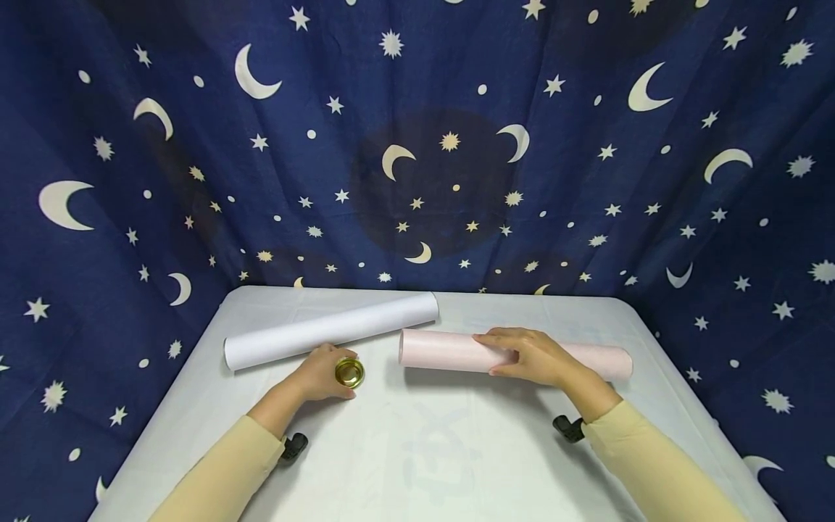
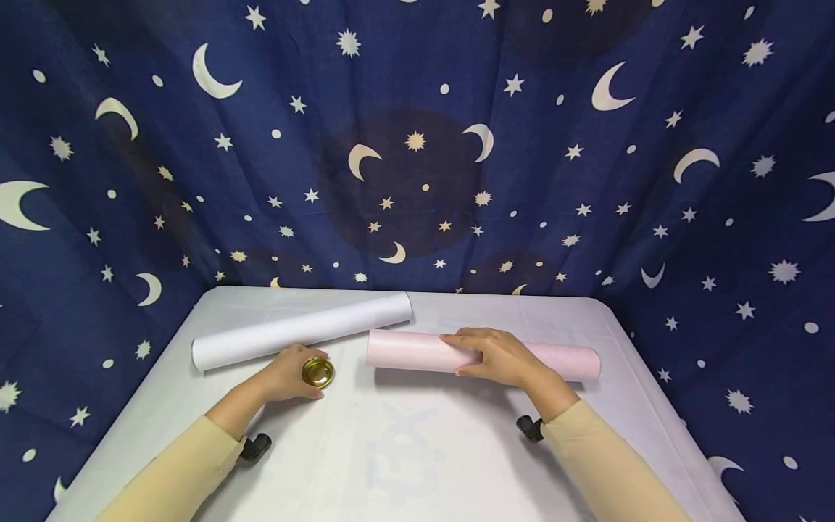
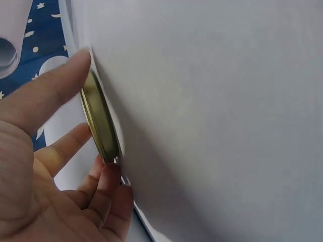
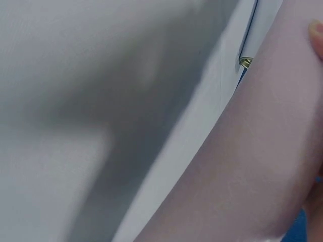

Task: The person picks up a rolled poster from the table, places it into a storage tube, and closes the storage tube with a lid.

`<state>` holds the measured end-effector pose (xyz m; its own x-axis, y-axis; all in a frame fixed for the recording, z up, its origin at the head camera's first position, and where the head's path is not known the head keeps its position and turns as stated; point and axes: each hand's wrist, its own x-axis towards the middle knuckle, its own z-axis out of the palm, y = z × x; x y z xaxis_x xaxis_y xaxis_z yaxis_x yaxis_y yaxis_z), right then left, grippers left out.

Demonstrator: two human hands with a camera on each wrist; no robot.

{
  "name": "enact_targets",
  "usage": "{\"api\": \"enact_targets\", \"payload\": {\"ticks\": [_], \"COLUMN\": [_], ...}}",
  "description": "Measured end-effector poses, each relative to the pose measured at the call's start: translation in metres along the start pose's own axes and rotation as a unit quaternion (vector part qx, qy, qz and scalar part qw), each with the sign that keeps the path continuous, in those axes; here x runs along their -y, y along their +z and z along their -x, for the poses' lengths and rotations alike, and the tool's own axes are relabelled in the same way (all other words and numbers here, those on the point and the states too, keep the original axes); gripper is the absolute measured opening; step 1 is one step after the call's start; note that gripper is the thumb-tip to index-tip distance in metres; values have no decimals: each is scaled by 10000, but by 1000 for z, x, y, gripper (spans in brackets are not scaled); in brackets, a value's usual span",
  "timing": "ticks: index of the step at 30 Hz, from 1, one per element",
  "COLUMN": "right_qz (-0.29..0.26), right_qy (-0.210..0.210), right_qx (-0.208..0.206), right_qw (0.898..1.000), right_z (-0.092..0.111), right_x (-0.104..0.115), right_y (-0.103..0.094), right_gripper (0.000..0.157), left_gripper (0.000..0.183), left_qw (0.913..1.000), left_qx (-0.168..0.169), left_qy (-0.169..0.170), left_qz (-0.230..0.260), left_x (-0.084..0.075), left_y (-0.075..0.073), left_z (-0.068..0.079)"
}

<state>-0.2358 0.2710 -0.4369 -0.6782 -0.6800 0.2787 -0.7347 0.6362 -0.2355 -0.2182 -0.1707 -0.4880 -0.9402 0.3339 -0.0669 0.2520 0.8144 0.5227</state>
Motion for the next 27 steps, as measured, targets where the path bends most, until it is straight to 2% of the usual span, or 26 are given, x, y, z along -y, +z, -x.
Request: {"api": "enact_targets", "payload": {"ticks": [5, 11, 21, 27], "right_qz": [-33, 18, -8, -3], "right_qy": [-38, 84, 121, 134], "right_qx": [-32, 28, 48, 49], "right_qw": [10000, 10000, 9999, 9999], "right_z": [0, 1, 3, 4], "right_x": [0, 0, 2, 3], "right_y": [-1, -1, -1, -1], "right_gripper": [67, 67, 66, 67], "left_gripper": [75, 70, 71, 70], "left_qw": [9998, 9999, 9989, 9972], "left_qx": [-41, 20, -29, -176], "left_qy": [-123, -137, 55, 339], "left_qz": [-134, 33, 468, 646], "left_x": [-2, -2, -2, -3], "left_y": [2, -1, -2, 0], "left_z": [-2, 0, -1, -3]}}
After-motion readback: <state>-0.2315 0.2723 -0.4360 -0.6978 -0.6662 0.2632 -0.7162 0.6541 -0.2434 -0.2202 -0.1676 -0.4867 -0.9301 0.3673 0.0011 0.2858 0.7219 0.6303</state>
